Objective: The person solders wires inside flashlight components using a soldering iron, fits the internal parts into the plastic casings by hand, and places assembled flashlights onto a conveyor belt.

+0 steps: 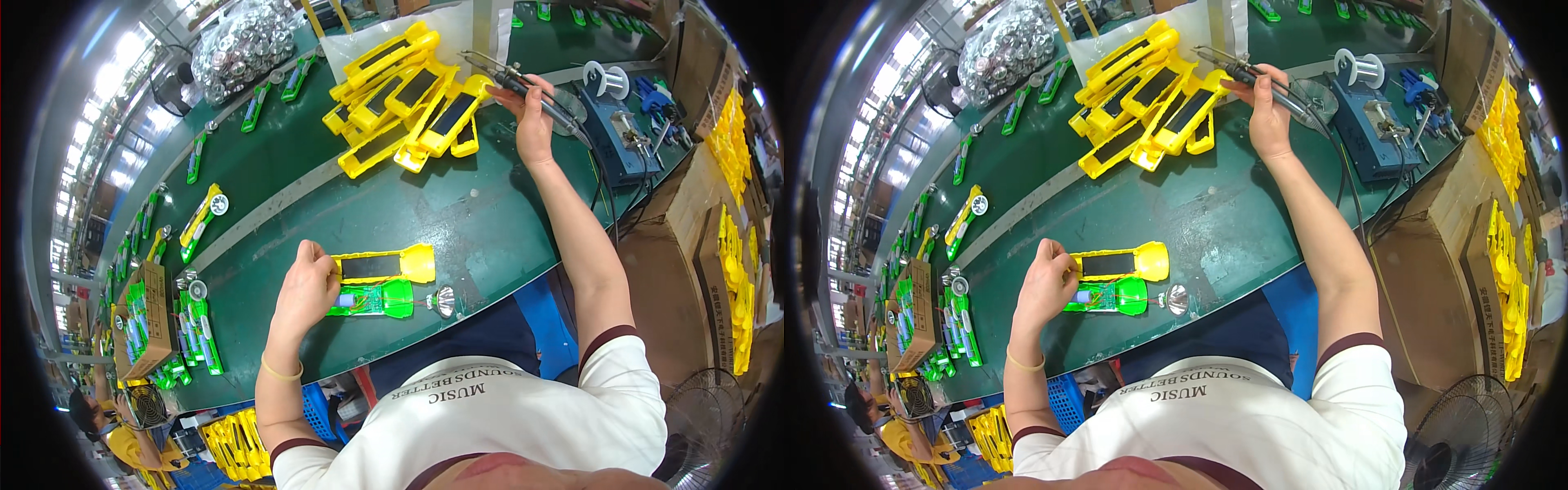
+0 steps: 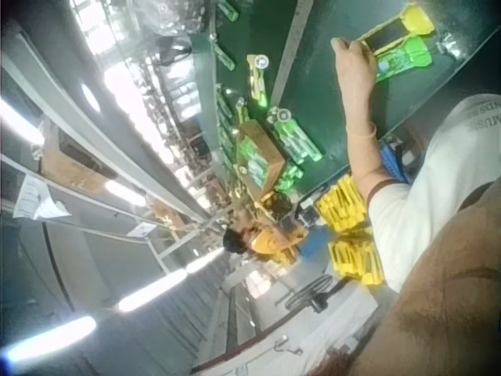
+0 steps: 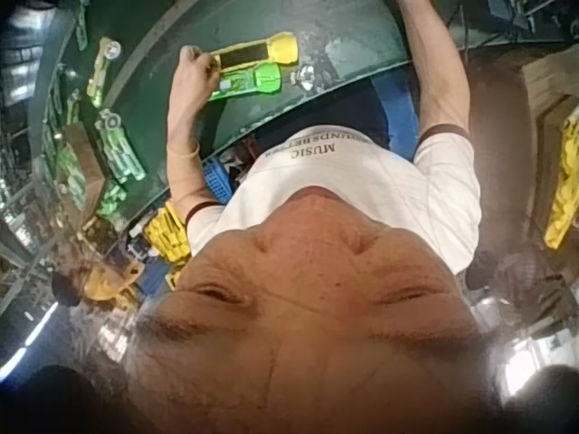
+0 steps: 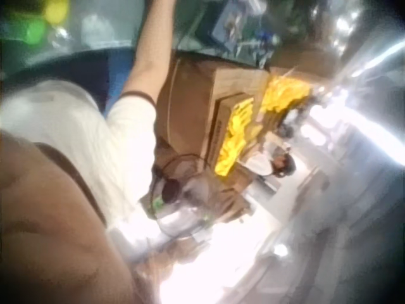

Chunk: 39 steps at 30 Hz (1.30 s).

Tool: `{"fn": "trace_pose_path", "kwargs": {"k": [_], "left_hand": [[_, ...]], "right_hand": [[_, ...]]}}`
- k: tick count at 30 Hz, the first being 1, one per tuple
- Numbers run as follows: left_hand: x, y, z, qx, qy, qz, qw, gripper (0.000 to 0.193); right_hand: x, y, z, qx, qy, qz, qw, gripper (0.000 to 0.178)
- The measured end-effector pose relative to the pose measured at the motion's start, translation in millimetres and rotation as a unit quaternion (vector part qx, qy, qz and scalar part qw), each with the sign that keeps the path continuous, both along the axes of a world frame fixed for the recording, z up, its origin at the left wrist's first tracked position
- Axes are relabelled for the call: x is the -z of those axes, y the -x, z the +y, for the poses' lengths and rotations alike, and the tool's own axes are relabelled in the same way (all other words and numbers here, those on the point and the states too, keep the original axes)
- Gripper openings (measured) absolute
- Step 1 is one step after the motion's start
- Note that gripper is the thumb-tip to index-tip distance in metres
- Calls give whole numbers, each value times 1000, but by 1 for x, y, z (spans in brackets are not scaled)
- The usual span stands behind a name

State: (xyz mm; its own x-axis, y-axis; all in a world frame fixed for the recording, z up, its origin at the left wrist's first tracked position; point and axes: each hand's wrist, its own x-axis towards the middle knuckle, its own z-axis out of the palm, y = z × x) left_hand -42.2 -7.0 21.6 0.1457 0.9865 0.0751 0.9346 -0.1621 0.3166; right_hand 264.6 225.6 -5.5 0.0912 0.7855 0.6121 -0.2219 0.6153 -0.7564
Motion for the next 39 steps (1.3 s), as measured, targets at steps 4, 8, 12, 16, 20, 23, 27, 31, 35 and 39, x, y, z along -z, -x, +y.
{"fn": "trace_pose_path", "kwargs": {"k": [4, 8, 12, 16, 20, 23, 27, 31, 35, 39], "left_hand": [[-1, -2, -1, -4, 4, 0, 1000, 7], [-3, -2, -3, 8, 18, 27, 999, 6], [-28, -26, 34, 79, -84, 22, 993, 13], [-39, -111, 121, 164, -230, 2, 959, 17], [-22, -147, 197, 89, -137, 170, 972, 25], [-27, -152, 201, 60, -120, 158, 978, 21], [-20, -128, 185, 26, -266, 80, 960, 14], [-24, -92, 140, 206, -447, 52, 869, 14], [4, -28, 100, 249, -152, 25, 956, 15], [-1, -12, 76, 52, -31, -86, 994, 23]], "right_hand": [[-17, 0, -29, -54, -34, 128, 990, 29], [-11, -26, -77, -44, -34, 159, 986, 26], [21, -51, -132, 16, 3, 151, 988, 27], [35, -49, -152, 34, 89, 195, 976, 30], [37, -46, -151, 72, 111, 239, 962, 30], [42, -48, -153, 48, 107, 229, 966, 30], [43, -53, -155, 30, 88, 254, 963, 29], [44, -57, -156, 27, 81, 260, 962, 29], [41, -47, -155, 14, 95, 232, 968, 31], [44, -48, -153, 41, 107, 215, 970, 34]]}}
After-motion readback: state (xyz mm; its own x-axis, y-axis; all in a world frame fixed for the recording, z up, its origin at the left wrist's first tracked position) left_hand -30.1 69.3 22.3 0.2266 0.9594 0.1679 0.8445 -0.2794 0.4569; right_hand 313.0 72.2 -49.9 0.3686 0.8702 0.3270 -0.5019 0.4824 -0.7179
